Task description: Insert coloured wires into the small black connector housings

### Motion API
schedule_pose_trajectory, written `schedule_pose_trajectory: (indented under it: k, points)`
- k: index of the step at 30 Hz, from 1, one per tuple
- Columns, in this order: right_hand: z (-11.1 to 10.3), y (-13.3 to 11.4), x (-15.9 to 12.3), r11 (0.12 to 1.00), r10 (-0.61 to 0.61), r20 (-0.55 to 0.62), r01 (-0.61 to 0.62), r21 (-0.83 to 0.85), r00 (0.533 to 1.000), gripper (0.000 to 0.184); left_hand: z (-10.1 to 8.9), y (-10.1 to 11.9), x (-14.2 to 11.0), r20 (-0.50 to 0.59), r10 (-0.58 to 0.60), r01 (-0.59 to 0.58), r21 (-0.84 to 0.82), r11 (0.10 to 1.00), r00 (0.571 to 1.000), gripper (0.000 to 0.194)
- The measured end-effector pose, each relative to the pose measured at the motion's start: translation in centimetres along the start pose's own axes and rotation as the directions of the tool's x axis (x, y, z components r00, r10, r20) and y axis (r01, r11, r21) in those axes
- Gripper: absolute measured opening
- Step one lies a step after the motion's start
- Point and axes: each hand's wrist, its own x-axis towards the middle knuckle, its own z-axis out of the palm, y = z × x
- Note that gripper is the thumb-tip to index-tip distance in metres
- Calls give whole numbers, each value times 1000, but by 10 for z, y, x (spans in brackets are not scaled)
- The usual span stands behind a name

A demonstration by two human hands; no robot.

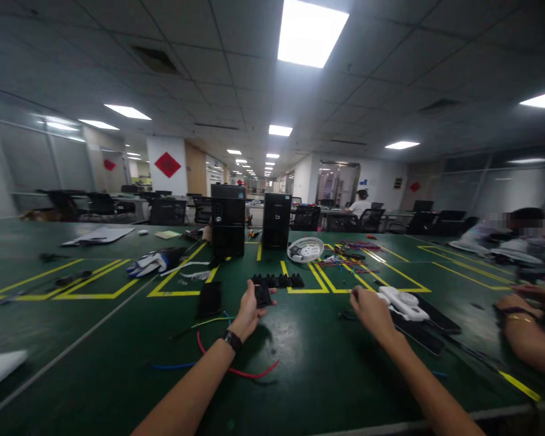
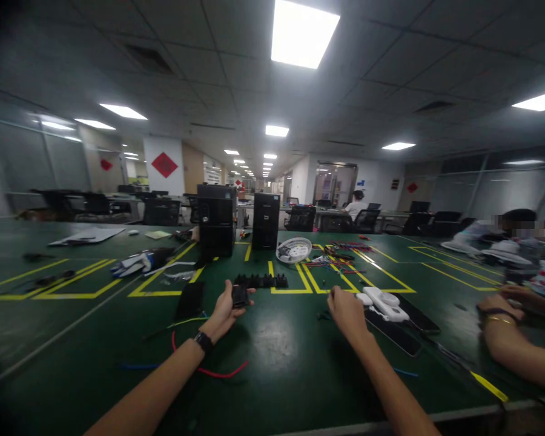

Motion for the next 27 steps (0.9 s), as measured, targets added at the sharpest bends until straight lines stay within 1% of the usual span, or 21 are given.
schedule_pose_trajectory:
  k: [2, 4, 5, 6, 8, 10, 11, 12, 14, 18, 23, 27]
  points:
    - [-17, -17, 21, 995, 4, -169, 14, 103, 986, 22, -1, 0, 5, -49, -13, 10, -50, 999, 999, 36]
    - [-27, -50, 31, 962, -28, -326, 114, 250, 945, 23, -3, 1, 8, -63, -2, -3, -83, 997, 998, 34]
    - [-26, -72, 31, 924, -59, -370, 191, 331, 927, 23, -5, 2, 8, -63, 0, -6, -95, 995, 998, 34]
    - [-22, -96, 28, 869, -103, -385, 271, 413, 917, 23, -6, 2, 9, -60, 2, -9, -104, 995, 998, 34]
    - [-2, -143, 14, 745, -227, -352, 394, 538, 908, 21, -9, 4, 9, -66, 13, -20, -111, 994, 998, 34]
    - [23, -178, -3, 647, -312, -317, 445, 620, 896, 21, -13, 4, 10, -91, 39, -49, -108, 993, 995, 33]
    - [34, -190, -11, 612, -345, -303, 458, 644, 888, 22, -14, 4, 11, -106, 58, -69, -105, 992, 993, 33]
    - [44, -196, -17, 586, -363, -299, 465, 663, 883, 23, -16, 3, 12, -118, 77, -89, -103, 991, 990, 33]
    - [55, -199, -24, 549, -365, -311, 473, 690, 877, 26, -17, 2, 13, -129, 109, -122, -99, 988, 986, 32]
    - [58, -190, -26, 503, -358, -341, 487, 714, 869, 27, -17, -1, 14, -125, 125, -138, -100, 985, 984, 29]
    - [60, -191, -27, 531, -376, -304, 472, 704, 876, 29, -15, -6, 11, -85, 131, -139, -88, 986, 988, 30]
    - [64, -190, -27, 551, -420, -269, 479, 684, 867, 32, -14, -8, 9, -54, 127, -130, -38, 991, 990, 34]
